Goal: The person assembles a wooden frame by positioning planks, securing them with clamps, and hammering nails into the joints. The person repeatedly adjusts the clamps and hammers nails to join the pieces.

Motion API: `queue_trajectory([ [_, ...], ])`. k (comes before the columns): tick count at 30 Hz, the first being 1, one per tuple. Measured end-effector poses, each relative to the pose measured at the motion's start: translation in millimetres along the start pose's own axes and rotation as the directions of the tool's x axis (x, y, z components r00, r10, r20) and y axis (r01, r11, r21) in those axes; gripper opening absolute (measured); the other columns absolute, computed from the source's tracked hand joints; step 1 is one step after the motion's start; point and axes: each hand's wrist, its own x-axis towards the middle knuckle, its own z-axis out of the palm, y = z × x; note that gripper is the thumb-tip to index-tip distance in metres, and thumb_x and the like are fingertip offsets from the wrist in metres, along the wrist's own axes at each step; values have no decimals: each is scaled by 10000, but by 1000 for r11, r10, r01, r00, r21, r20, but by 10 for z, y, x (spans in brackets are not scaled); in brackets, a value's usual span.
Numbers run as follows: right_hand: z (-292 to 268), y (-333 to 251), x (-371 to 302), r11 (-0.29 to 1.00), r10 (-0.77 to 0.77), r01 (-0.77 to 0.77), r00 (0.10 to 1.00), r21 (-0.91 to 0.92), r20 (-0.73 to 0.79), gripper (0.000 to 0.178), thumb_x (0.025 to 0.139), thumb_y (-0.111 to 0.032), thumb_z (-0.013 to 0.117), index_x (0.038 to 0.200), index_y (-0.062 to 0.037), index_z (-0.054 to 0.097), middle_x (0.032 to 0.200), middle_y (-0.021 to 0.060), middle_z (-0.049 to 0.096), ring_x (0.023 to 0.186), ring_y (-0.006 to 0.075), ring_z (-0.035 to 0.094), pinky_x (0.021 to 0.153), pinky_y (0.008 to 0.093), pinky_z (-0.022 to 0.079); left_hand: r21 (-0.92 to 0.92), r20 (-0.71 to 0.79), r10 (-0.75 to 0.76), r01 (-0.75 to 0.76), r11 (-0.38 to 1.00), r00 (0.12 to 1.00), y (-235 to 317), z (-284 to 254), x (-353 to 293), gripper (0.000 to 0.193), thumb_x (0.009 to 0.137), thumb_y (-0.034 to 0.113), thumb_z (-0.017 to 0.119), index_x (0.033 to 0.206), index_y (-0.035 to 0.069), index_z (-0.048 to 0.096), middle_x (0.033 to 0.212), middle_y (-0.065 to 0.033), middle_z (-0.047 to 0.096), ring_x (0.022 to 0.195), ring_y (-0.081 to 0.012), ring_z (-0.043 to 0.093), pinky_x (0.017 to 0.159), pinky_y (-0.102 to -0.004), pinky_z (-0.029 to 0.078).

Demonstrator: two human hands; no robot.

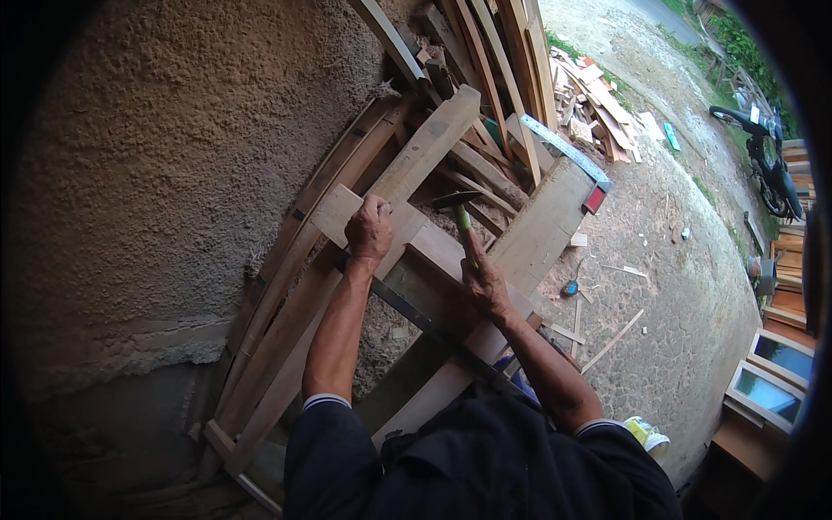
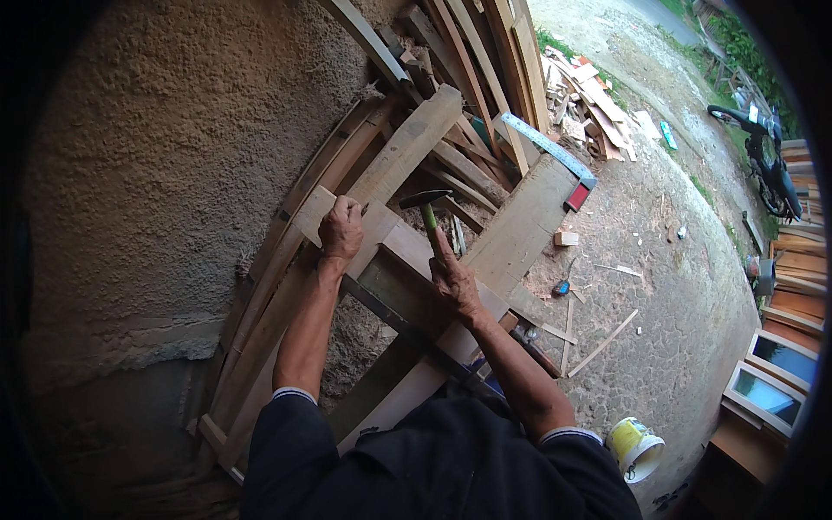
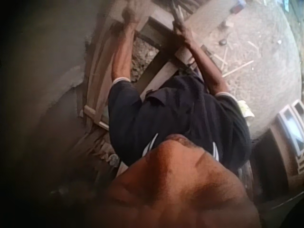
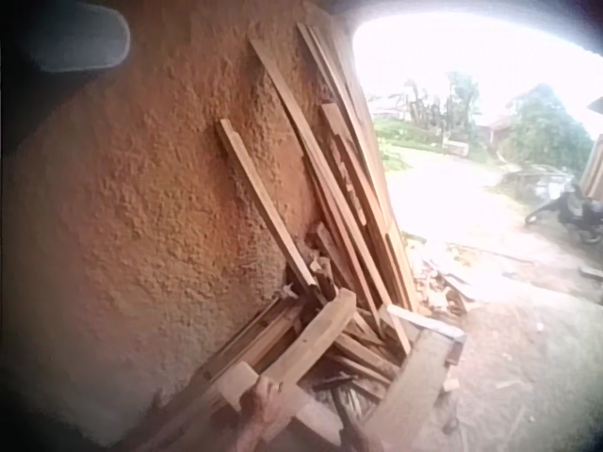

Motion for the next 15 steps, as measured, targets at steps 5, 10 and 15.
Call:
queue_trajectory([
  [5, -12, -7, -3, 992, 116, -118, 993, 53, 34, 653, 951, -60, 576, 1541, -248, 371, 1191, 199, 669, 946, 311, 699, 807, 390, 535, -744, 191, -240, 300, 598, 952, 66, -170, 53, 154, 962, 173, 670, 899, 32, 659, 708, 39, 563, 629, -26, 472, 547, -213, 379],
  [10, 72, -84, 149, 990, 0, 9, 998, 139, -62, 299, 966, -128, 637, 1264, -101, 633, 1036, 109, 703, 890, 195, 666, 798, 326, 518, -905, 315, -226, 364, 221, 922, 474, -27, -358, 121, 960, 150, 685, 914, 39, 667, 630, 86, 517, 474, 23, 346, 418, -176, 231],
  [15, 230, -223, 413, 946, 176, -172, 984, 274, 9, 190, 958, -175, 687, 1102, -53, 668, 895, 36, 663, 845, 97, 603, 756, 277, 500, -882, 392, -359, 457, 114, 847, 587, -10, -505, 110, 960, 145, 678, 939, 42, 646, 608, 96, 486, 441, 18, 316, 396, -181, 211],
])
